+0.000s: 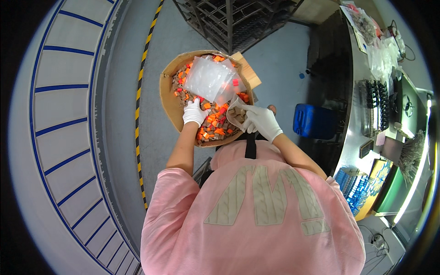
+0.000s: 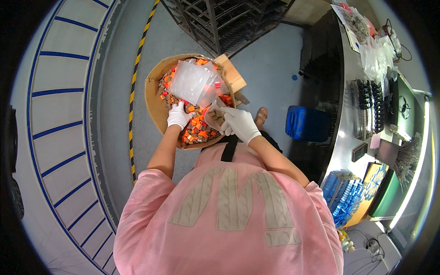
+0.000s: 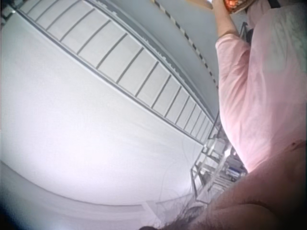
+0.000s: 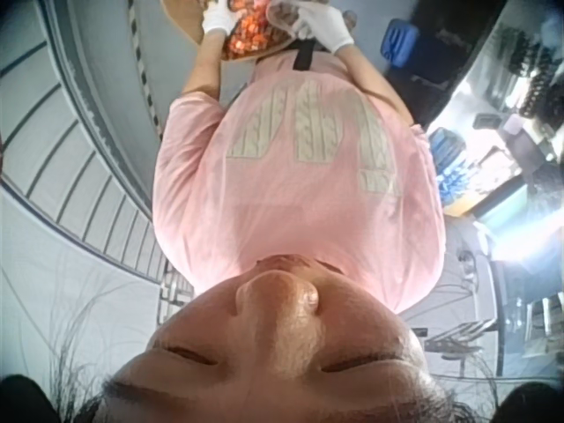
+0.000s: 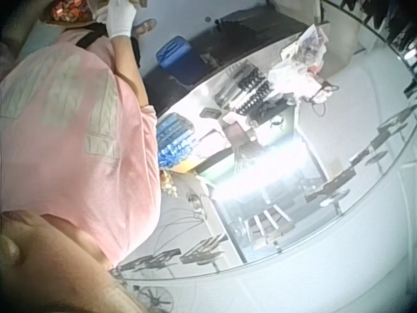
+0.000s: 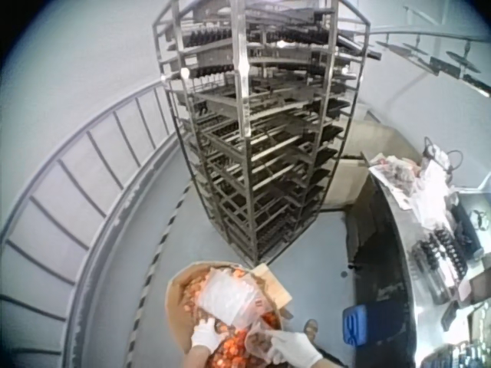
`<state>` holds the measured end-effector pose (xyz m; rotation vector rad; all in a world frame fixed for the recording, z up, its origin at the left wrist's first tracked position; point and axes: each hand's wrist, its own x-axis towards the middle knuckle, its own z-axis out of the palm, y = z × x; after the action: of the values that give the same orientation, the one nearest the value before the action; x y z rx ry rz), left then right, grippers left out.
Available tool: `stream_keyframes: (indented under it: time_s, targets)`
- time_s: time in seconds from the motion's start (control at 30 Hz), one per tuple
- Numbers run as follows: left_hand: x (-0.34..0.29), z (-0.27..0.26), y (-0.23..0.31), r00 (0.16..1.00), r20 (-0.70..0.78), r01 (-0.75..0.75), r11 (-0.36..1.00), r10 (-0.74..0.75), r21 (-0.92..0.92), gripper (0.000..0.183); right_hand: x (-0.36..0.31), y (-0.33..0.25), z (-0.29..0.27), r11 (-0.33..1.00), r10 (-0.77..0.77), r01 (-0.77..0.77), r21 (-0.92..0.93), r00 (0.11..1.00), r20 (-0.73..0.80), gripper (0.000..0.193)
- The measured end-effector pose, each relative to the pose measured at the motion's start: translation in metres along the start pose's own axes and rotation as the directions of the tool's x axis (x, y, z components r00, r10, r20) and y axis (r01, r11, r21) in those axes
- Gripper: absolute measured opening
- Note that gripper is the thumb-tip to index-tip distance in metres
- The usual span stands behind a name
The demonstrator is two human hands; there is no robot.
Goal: The person picks small orange and brown components from a basket and places them into a clear plastic bag. They then walk to a table, place the bag down, and handle black and blue decorative pieces, arranging them on a metal rack. The person moves through the facility, handling various items and placing them on racks.
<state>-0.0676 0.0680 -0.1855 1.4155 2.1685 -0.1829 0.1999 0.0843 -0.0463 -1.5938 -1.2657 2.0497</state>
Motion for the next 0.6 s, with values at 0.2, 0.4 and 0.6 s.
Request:
stream_keyframes:
  time_s: [0.2,0.4,0.6]
  targets:
    - [0.01,0.01,-0.011,0.994,0.096,-0.045,0.996,0.052,-0.076,0.053,-0.006,-0.006,0.002,0.999,-0.024,0.025,-0.043,1.0,0.009,0.044]
    - [0.001,-0.011,-0.042,0.932,0.36,0.256,0.638,0.036,-0.727,0.031,-0.006,-0.015,0.005,0.994,-0.007,0.007,-0.107,1.0,0.003,0.045]
    - [-0.038,-0.046,-0.052,0.831,0.267,0.312,-0.011,0.488,-0.95,0.045,0.002,-0.013,0.009,0.996,-0.02,0.025,-0.082,0.998,0.055,0.045]
